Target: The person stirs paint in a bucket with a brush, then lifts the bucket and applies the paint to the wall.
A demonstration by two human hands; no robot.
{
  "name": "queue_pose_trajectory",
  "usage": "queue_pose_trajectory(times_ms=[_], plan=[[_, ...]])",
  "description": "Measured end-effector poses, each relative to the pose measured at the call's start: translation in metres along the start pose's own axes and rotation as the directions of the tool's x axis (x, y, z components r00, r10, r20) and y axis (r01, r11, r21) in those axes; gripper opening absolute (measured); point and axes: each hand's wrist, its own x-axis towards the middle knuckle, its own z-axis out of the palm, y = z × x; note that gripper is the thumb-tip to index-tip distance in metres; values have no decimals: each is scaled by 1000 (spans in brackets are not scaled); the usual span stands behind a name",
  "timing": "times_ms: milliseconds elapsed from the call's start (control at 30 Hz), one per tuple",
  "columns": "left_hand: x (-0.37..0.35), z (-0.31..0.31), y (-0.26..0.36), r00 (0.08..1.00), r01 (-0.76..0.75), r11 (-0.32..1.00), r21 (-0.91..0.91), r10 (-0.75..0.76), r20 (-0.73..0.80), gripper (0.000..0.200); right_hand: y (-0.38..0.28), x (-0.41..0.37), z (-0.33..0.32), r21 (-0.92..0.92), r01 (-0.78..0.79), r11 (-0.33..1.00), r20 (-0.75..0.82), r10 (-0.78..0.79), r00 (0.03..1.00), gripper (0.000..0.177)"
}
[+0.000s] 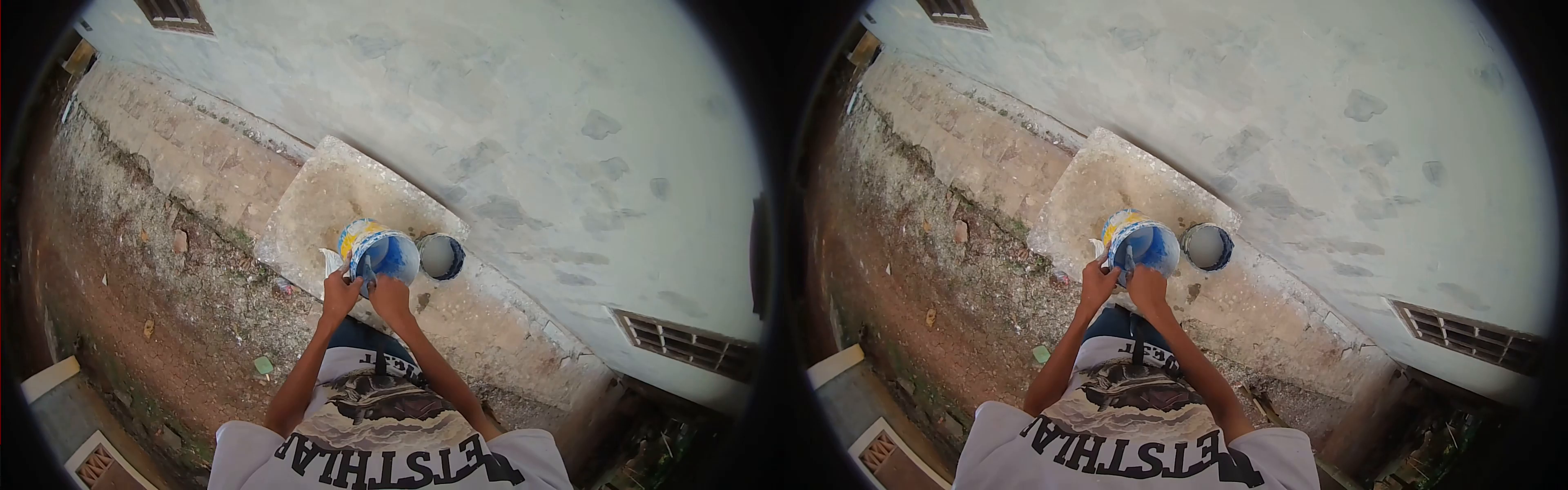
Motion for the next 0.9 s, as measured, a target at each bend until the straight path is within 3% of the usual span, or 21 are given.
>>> queue_pose_trajectory(times_ms=[67,133,200,267,400,600,667,700,767,800,900], plan=[[-5,2,-13,1000,17,999,-32,-17,-19,59,6,-9,-6,142,7,990,-7,-6,1000,27],[-10,4,-19,996,76,981,-181,-82,-30,56,12,-15,-22,160,5,987,-20,-2,1000,26],[-20,6,-19,994,74,985,-157,-84,-63,56,15,-24,-37,176,-1,984,-24,5,1000,26],[-29,8,-15,992,70,988,-136,-83,-97,55,16,-30,-47,47,-10,999,-90,15,996,25],[-49,20,-13,988,65,982,-180,-89,-127,54,27,-35,-32,-10,17,1000,-116,-18,993,26],[-79,28,-19,974,28,999,-32,-34,-223,56,28,-51,-10,-38,161,986,47,-159,986,26],[-88,27,-24,966,20,1000,2,-19,-257,56,23,-55,-13,56,183,982,121,-188,975,28],[-93,24,-26,957,28,998,-56,-43,-288,54,24,-55,-12,49,199,979,126,-204,971,28],[-100,18,-33,940,42,991,-124,-81,-332,53,27,-54,-7,254,197,947,122,-234,965,31],[-101,14,-38,937,47,980,-195,-111,-333,51,26,-55,-8,252,207,945,136,-246,960,31],[-107,4,-55,928,53,951,-306,-160,-338,45,18,-62,-17,322,253,912,31,-278,960,32]])
